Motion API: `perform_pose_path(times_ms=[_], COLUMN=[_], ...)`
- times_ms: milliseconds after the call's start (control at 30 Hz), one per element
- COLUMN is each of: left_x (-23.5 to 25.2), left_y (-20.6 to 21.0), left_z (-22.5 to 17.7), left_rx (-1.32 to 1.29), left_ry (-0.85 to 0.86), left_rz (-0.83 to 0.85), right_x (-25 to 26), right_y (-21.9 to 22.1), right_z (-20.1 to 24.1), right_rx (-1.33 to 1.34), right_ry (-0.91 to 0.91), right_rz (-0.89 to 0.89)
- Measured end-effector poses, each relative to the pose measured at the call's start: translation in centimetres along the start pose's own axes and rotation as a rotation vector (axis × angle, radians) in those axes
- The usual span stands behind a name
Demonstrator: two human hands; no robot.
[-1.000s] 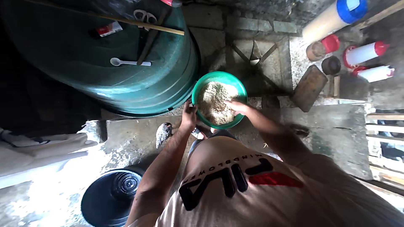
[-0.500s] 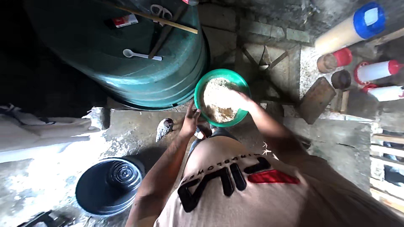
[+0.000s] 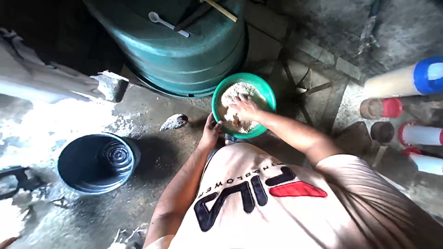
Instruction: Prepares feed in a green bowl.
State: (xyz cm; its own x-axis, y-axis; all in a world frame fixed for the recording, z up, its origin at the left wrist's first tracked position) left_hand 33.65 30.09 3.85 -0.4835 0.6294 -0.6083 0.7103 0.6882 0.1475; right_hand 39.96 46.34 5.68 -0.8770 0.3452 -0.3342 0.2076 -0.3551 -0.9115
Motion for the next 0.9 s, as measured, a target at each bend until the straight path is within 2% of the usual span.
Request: perform_pose_path(times_ms=[133, 267, 333, 367, 500, 567, 633, 700, 800, 900], left_x=[1.4, 1.6, -0.5, -1.5, -3.1, -3.3, -3.3, -3.3, -3.2, -3.3], left_y=[-1.3, -1.8, -1.5, -1.2, -0.3, 0.3, 0.9, 1.1, 1.4, 1.5], left_z=[-0.4, -0.6, 0.6, 1.6, 4.0, 3.6, 2.8, 2.5, 2.6, 2.5], left_rx=[-0.028, -0.048, -0.052, -0.066, -0.149, -0.171, -0.189, -0.188, -0.178, -0.160], left_ry=[0.097, 0.114, 0.032, 0.001, -0.029, -0.022, -0.019, -0.015, -0.030, -0.037], left_rz=[-0.175, -0.208, -0.176, -0.154, -0.106, -0.098, -0.108, -0.119, -0.128, -0.116], right_x=[1.2, 1.7, 1.2, 0.4, -4.2, -6.2, -7.8, -8.7, -8.6, -6.3], right_y=[-1.3, -2.3, -3.0, -3.4, -3.8, -2.7, -0.9, 0.9, 2.6, 3.8], right_z=[-3.8, -6.7, -6.4, -6.0, -5.0, -5.4, -5.8, -5.3, -2.7, -0.3], right_rx=[0.085, 0.443, 0.576, 0.536, 0.050, -0.097, -0.132, -0.084, 0.139, 0.419], right_ry=[0.181, 0.328, 0.266, 0.201, -0.071, -0.106, -0.113, -0.120, -0.134, -0.033], right_rz=[-0.119, -0.172, -0.150, -0.122, -0.084, -0.024, 0.074, 0.170, 0.240, 0.279])
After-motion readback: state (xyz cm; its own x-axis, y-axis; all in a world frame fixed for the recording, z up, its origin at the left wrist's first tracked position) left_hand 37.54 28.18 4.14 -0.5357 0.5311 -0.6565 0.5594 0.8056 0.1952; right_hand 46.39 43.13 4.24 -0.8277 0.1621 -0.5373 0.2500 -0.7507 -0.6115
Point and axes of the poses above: each hand's wrist, its own x-axis towards the middle knuckle, its own y-axis out of the palm, z = x × y, the point moved 9 cm from there along x, towards the middle knuckle, and after that the axes turned 12 degrees about -z, right-handed, at the moved point
